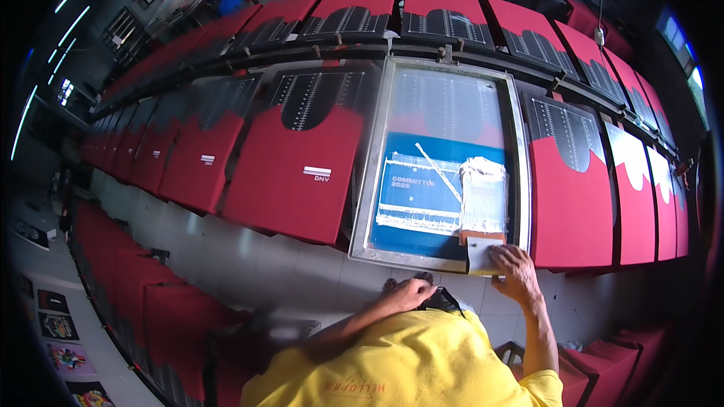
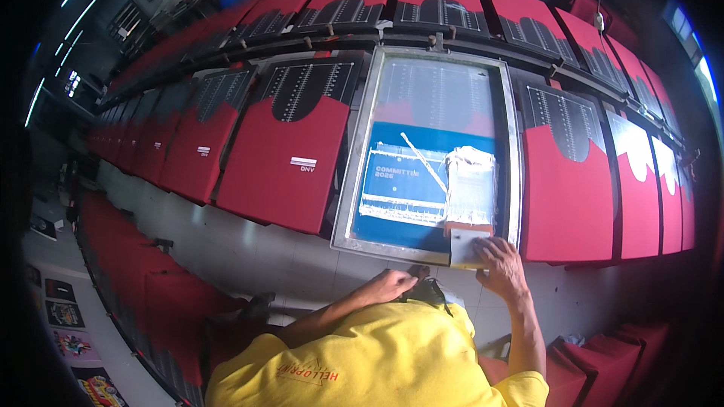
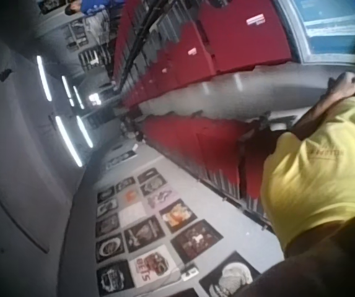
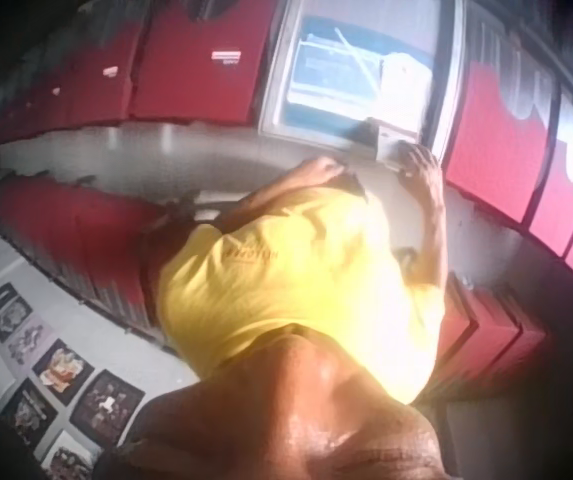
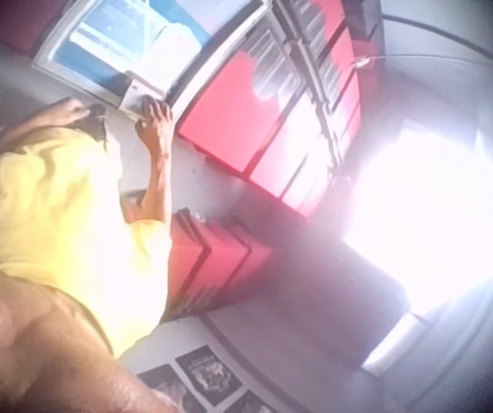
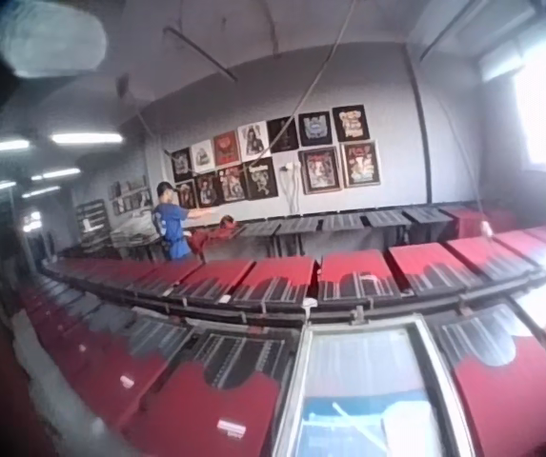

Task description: The person applies ink to a mesh screen using a squeegee, pulling it across the design repeatedly to print onto shirts held on a long row of printing tables.

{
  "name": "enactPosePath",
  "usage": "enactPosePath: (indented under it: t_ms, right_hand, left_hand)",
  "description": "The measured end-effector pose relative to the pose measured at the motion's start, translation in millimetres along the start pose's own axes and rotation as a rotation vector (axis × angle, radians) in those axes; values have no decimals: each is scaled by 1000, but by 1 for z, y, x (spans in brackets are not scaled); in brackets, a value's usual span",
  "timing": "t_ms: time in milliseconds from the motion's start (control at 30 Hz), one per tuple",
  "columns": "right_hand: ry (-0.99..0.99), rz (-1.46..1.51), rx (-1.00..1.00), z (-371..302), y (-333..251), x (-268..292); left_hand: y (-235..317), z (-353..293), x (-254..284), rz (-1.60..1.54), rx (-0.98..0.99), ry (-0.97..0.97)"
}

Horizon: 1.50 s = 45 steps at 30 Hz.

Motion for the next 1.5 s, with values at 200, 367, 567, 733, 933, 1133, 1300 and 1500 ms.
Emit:
enactPosePath:
  t_ms: [200,367,567,733,933,1133,1300,1500]
  right_hand:
    - [126,-55,-41,21,16,2]
    - [312,-9,-35,24,22,12]
    - [362,51,-73,96,88,22]
    - [404,67,22,144,130,20]
    - [354,23,54,152,139,14]
    - [261,-21,28,80,88,-3]
    - [260,-15,-10,53,69,-5]
    - [177,-13,-32,34,55,-21]
  left_hand:
    - [-16,51,-61,-478,39,-325]
    - [-12,66,-70,-600,64,-340]
    - [-18,64,-94,-908,21,-191]
    - [-29,63,-101,-1082,-4,-179]
    - [-13,64,-83,-715,70,-90]
    - [0,61,-76,-754,88,-62]
    - [4,61,-68,-772,155,-154]
    - [63,30,-29,-210,-51,42]
Point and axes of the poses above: each hand's wrist, its own z-axis towards the middle knuckle, its own x-axis out of the back of the hand, y = z × x, the point moved 3 cm from there along z, towards the middle knuckle, and after that the axes turned 6 degrees about x, right-handed, at the moved point
